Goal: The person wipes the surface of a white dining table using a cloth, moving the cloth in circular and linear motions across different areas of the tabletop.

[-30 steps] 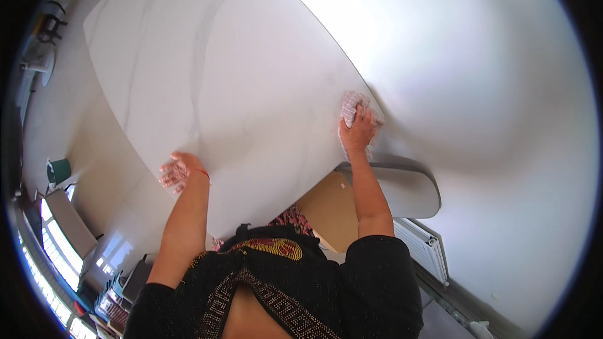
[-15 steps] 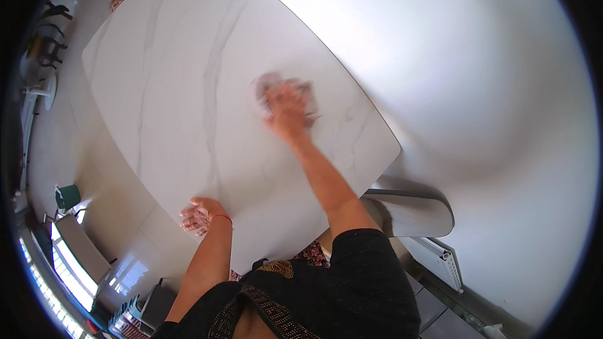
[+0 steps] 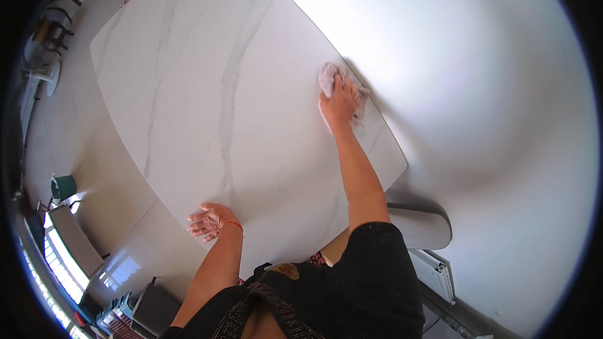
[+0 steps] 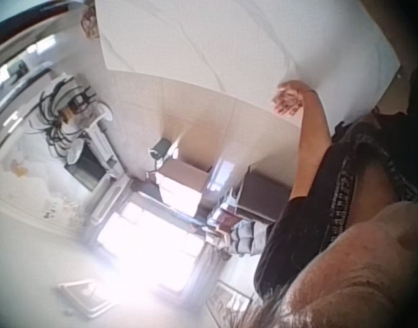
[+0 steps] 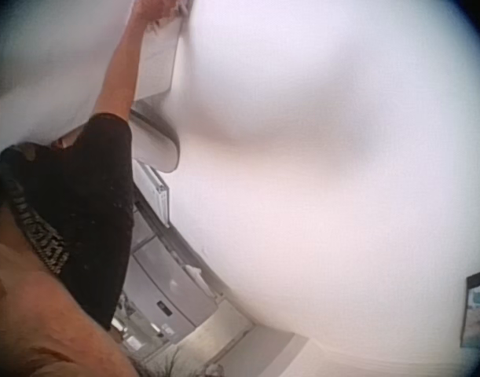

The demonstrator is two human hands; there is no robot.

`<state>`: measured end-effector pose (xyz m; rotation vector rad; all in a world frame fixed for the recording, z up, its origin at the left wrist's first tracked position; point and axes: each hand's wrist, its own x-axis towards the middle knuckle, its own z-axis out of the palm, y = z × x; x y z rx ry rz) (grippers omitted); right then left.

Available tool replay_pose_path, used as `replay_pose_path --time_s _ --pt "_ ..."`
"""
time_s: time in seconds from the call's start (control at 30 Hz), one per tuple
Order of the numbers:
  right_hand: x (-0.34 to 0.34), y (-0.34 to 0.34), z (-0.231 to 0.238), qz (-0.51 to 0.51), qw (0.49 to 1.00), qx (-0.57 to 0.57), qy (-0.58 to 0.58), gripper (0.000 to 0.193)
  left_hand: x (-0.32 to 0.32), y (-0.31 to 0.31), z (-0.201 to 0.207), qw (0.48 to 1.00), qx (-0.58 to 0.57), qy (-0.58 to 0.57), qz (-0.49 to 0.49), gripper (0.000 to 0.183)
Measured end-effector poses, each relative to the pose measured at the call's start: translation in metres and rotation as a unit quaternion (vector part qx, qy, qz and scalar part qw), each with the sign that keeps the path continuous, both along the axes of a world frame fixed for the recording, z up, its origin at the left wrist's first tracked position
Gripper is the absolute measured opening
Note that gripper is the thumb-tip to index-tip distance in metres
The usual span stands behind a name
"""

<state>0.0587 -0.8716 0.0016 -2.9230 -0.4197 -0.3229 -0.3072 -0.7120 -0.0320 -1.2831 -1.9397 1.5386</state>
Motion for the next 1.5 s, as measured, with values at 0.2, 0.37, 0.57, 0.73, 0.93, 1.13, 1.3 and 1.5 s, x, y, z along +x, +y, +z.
replay_pose_path --time_s 0.2,0.37,0.57,0.73,0.93,1.13,1.3,1.5 --pt "-0.017 0.097 -0.010 0.182 0.983 -0.002 0.004 0.069 0.008 0.005 0.017 0.891 0.211 -0.378 0.140 0.069" --pt "-0.123 0.111 0.021 0.369 0.923 -0.031 0.100 0.072 0.008 0.009 0.022 0.858 0.269 -0.410 0.153 0.070" --pt "-0.039 0.103 0.004 0.211 0.974 -0.050 0.062 0.070 0.006 0.007 0.020 0.833 0.272 -0.447 0.178 0.070" --pt "0.071 0.125 -0.002 0.016 0.998 -0.054 0.030 0.064 0.004 0.006 0.015 0.821 0.275 -0.466 0.182 0.071" --pt "0.116 0.220 0.022 -0.173 0.968 -0.083 0.162 0.067 -0.007 0.002 0.001 0.842 0.262 -0.440 0.170 0.072" --pt "0.063 0.323 0.000 0.146 0.986 -0.041 0.070 0.061 0.009 0.008 0.024 0.824 0.264 -0.467 0.183 0.071" --pt "-0.050 0.335 0.008 0.408 0.911 0.009 0.062 0.059 0.003 0.005 0.011 0.832 0.272 -0.455 0.166 0.072" --pt "-0.084 0.297 0.008 0.458 0.881 0.065 0.098 0.063 0.004 0.006 0.014 0.842 0.259 -0.443 0.166 0.071"
